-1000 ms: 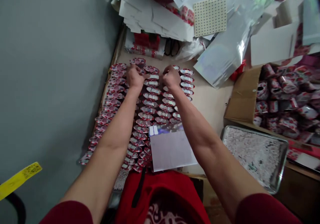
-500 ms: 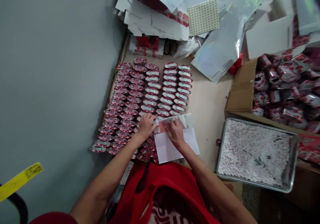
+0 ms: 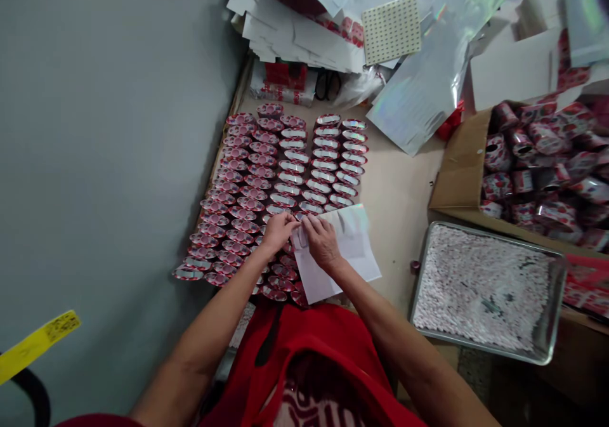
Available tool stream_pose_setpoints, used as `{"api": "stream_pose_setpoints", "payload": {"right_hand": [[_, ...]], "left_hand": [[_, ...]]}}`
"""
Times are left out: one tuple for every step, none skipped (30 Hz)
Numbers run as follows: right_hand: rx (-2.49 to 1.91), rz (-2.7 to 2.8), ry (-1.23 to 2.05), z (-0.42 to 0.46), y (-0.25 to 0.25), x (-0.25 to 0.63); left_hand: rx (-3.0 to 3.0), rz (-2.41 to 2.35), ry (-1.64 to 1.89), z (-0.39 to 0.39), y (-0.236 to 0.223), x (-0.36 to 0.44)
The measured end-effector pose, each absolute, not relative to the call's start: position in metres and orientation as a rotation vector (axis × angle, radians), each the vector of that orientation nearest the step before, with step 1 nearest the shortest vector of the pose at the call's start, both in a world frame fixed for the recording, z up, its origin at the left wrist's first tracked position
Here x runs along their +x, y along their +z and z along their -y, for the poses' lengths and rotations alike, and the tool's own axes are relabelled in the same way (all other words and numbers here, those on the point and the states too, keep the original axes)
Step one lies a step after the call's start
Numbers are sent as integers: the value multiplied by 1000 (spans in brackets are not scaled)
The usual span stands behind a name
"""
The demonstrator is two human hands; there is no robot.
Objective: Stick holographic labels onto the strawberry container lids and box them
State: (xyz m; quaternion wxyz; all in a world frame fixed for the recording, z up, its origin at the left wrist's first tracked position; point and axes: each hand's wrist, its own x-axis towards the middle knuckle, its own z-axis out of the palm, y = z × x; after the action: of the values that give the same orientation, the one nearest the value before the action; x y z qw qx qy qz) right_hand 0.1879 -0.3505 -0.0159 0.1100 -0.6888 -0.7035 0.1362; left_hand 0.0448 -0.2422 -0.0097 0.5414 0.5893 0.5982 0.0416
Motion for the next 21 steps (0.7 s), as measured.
{"api": "stream_pose_setpoints", "payload": {"right_hand": [[-2007, 2086, 398, 355, -17, 188], [-1985, 2104, 404, 360, -17, 189], [-1961, 2117, 420, 365, -17, 190], [-1938, 2122, 444, 369, -16, 192], [-1923, 2116, 471, 373, -14, 193], [-1919, 2101, 496, 375, -10, 194], [-1928, 2076, 516, 377, -6, 195], [-1947, 2050, 534, 377, 0, 196], [-1971, 2028, 554, 377, 7, 197], [-1991, 2014, 578, 377, 15, 197], [-2002, 2004, 607, 376, 25, 197], [-2001, 1983, 640, 374, 36, 197], [-1994, 1937, 676, 372, 48, 198], [-1986, 1853, 715, 368, 61, 199], [-1982, 1724, 759, 363, 74, 201], [-1982, 1556, 809, 355, 86, 203], [-1973, 1370, 871, 346, 96, 207], [-1945, 1188, 951, 334, 104, 212], [-1896, 1022, 1040, 321, 108, 217], [-1832, 877, 1127, 307, 109, 223], [-1765, 762, 1202, 292, 106, 228]], "left_hand": [[1325, -1423, 97, 241, -12, 45], [1261, -1424, 94, 239, -14, 44], [1217, -1428, 92, 238, -14, 44], [1202, -1438, 89, 236, -14, 43], [1217, -1449, 86, 235, -12, 43], [1256, -1457, 80, 234, -10, 42], [1315, -1465, 72, 233, -7, 43], [1388, -1479, 62, 233, -3, 43], [1470, -1496, 54, 233, 1, 45], [1558, -1512, 47, 233, 4, 46], [1641, -1526, 39, 234, 7, 48], [1712, -1544, 28, 235, 9, 51], [1771, -1562, 21, 237, 11, 53], [1817, -1569, 24, 238, 12, 56], [1846, -1558, 42, 238, 12, 58], [1852, -1542, 90, 237, 13, 61], [1824, -1530, 166, 235, 13, 63], [1745, -1525, 263, 232, 14, 66], [1604, -1517, 361, 227, 15, 69], [1405, -1493, 441, 221, 17, 72], [1173, -1446, 488, 215, 18, 75]]}}
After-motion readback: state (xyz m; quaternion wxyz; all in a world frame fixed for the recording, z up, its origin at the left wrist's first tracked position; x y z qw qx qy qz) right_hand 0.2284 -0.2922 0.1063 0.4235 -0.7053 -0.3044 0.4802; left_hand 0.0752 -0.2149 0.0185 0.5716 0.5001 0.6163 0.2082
